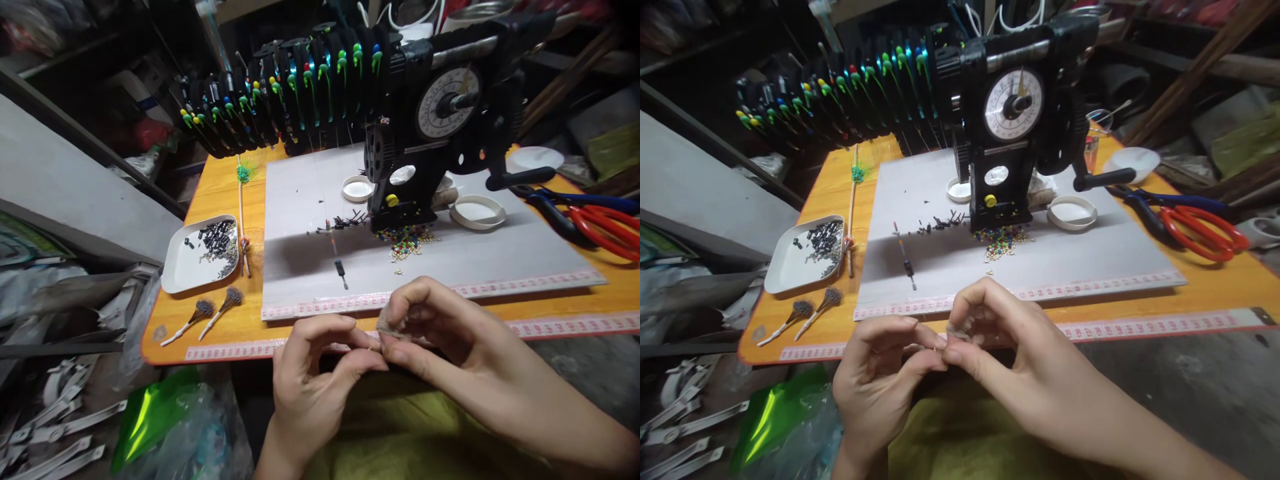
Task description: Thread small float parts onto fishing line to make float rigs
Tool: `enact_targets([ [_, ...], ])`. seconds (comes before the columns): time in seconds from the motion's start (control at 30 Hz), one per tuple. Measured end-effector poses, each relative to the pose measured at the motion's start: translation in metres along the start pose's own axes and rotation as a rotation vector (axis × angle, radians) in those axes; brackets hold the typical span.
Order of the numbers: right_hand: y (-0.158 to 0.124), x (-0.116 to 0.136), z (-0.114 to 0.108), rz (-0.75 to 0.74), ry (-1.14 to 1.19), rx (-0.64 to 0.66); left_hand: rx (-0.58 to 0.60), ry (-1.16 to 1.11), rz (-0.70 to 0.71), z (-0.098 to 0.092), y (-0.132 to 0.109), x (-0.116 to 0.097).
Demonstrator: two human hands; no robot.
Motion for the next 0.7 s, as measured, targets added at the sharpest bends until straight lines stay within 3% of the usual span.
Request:
enact_targets([
  [0.17,0.001,0.002,0.000,0.011,-0.032,0.024,0.015,0.016,0.044,0.000,0.005,-0.005],
  [0.43,0.004,0.002,-0.001,0.000,-0.095,0.043,0.097,0.223,0.279,-0.005,0.008,-0.014],
  [0.53,0.008,0.002,-0.002,0.001,-0.109,0.054,0.212,0.310,0.392,-0.005,0.017,-0.022],
  [0.7,0.022,0.003,-0.005,0.039,-0.051,0.080,0.520,0.600,0.700,0.003,0.035,-0.033],
])
Point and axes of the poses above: each hand's wrist, its own y-axis towards the middle knuckle, its own z-axis out of the palm, x = y × z, the point moved 2 cm from there along y, towards the middle knuckle, and after that the axes turned 8 degrees about -x, right-handed, at the moved point
